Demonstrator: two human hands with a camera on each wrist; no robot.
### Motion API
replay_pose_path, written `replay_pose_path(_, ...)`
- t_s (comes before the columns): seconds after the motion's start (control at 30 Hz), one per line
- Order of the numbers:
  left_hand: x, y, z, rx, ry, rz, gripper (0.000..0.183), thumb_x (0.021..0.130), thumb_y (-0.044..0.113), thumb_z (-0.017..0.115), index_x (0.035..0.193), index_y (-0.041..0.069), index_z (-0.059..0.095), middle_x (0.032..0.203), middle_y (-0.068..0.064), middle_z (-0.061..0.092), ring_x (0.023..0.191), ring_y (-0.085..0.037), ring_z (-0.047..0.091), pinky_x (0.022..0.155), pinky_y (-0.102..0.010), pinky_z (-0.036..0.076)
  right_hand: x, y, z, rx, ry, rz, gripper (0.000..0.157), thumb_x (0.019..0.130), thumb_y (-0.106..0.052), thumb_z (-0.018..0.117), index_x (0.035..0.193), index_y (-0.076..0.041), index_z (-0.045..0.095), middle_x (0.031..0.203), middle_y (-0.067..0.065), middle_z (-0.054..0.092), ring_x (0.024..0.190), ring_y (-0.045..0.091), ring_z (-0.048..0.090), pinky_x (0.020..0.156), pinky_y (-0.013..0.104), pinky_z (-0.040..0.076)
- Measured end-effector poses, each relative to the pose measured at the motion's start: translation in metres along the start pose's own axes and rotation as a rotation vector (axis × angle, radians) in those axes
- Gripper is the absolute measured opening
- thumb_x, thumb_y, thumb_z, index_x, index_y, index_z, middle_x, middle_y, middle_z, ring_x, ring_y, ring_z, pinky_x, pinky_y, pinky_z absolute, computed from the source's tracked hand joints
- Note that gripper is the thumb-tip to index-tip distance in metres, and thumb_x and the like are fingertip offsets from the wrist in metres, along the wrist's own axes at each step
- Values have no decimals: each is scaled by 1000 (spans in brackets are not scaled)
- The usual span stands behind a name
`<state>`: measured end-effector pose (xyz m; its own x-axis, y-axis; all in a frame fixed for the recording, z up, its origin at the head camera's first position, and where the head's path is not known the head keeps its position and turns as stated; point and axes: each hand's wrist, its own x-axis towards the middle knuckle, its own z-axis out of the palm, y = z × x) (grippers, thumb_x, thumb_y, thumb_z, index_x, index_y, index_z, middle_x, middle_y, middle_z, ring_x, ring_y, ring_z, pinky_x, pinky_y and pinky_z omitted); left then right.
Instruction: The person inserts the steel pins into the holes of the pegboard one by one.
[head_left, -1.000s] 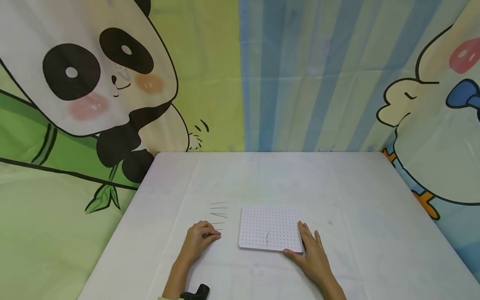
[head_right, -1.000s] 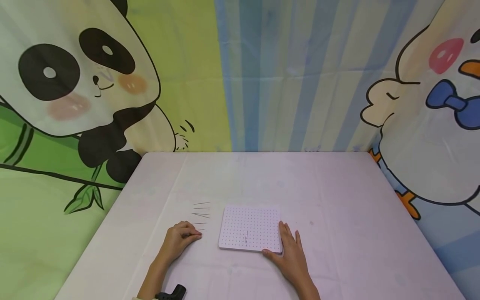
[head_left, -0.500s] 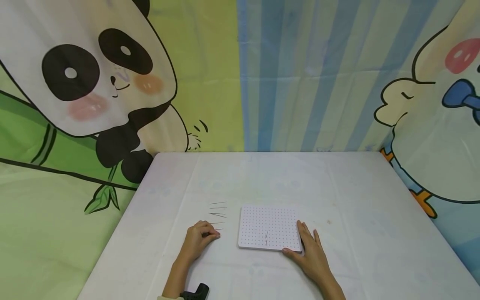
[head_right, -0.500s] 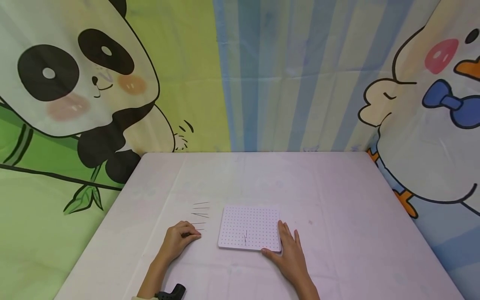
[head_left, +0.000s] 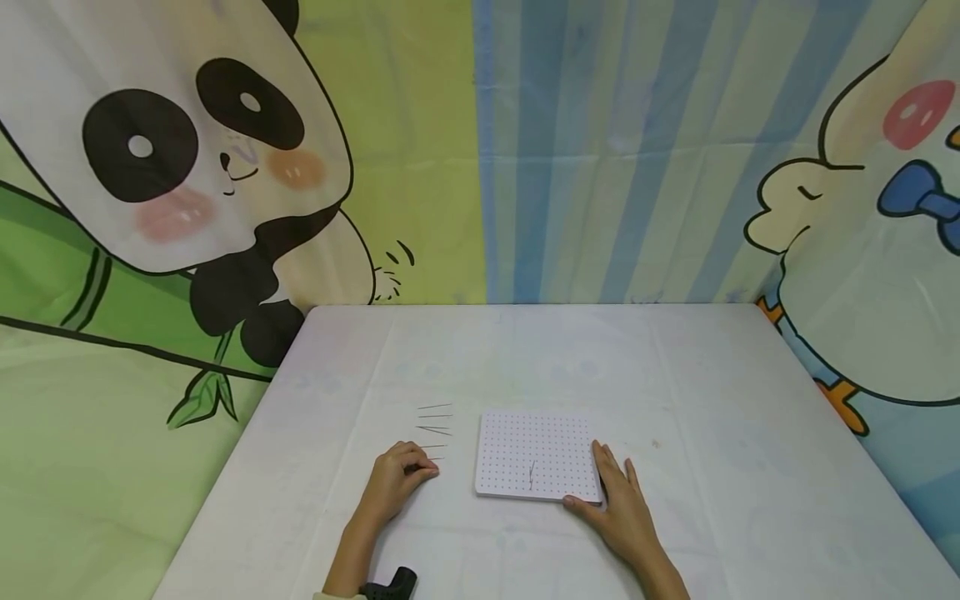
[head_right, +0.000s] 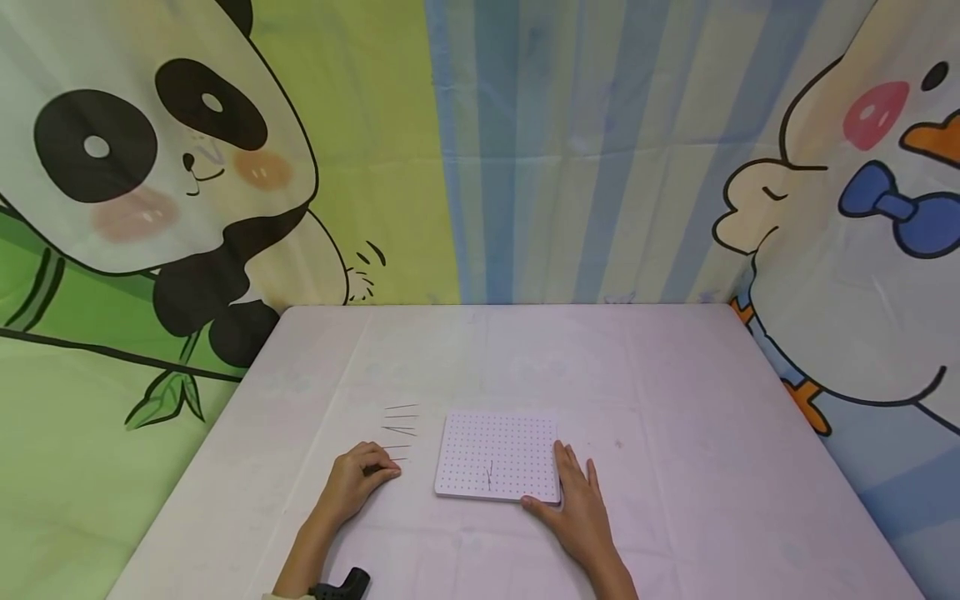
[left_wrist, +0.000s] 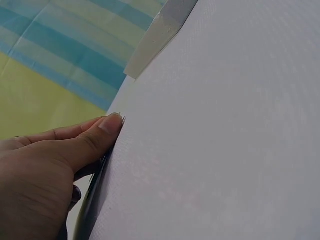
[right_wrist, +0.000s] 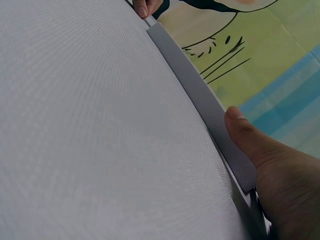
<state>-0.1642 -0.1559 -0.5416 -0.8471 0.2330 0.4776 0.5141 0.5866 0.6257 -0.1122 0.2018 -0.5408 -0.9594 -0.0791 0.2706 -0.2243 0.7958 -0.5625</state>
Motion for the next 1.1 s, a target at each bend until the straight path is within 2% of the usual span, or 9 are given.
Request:
replay_pose_path(0.3, -2, 0, 1, 15, -5, -12, 16, 70, 12, 79, 70, 20, 65, 76, 18, 57, 74, -2, 52, 64, -21, 47, 0, 0, 1, -19, 32, -16, 101, 70, -57, 71, 139, 6, 32, 141, 19, 37, 131, 36, 30, 110, 47, 7)
replay_pose_path(0.43, -2, 0, 1, 6, 8, -9, 16, 71, 13, 78, 71, 21, 65, 77, 19, 57, 76, -2, 53, 65, -19, 47, 0, 0, 1, -14, 19, -3, 101, 70, -58, 70, 139, 5, 31, 141, 19, 36, 131, 35, 29, 110, 46, 6)
replay_pose_path(0.6, 0, 3, 0, -30, 78, 11, 11, 74, 11, 76, 78, 17, 69, 80, 12, 63, 74, -5, 58, 63, -19, 49, 0, 0, 0, -15, 9, 6, 103, 70, -60, 68, 140, 5, 31, 142, 18, 35, 132, 34, 28, 110, 46, 5)
replay_pose_path(0.73, 2, 4, 0, -67, 148, -9, 8, 76, 12, 75, 81, 16, 70, 76, 10, 66, 65, -3, 56, 54, -19, 45, -1, 0, 0, -12, 25, -10, 101, 70, -58, 70, 139, 6, 32, 141, 19, 36, 131, 36, 29, 110, 47, 6)
replay_pose_path(0.83, 4, 7, 0, -116, 180, -52, 6, 77, 14, 75, 79, 18, 72, 73, 11, 66, 59, -3, 51, 50, -19, 40, 0, 0, 0, -11, 36, -26, 100, 70, -56, 71, 139, 6, 33, 141, 20, 37, 130, 36, 30, 110, 47, 7)
replay_pose_path(0.97, 7, 16, 0, -201, 201, -93, 7, 76, 14, 75, 82, 17, 73, 74, 9, 67, 60, -7, 51, 52, -19, 39, 0, 0, 0, -10, 43, -36, 99, 70, -54, 71, 138, 7, 33, 141, 20, 37, 130, 37, 31, 110, 47, 7)
replay_pose_path(1.1, 12, 25, 3, -263, 240, -88, 14, 76, 7, 73, 90, 10, 74, 76, 3, 67, 63, -12, 53, 55, -18, 40, 0, 0, 1, -13, 48, -37, 99, 70, -54, 72, 138, 7, 33, 140, 20, 37, 129, 37, 31, 110, 45, 6)
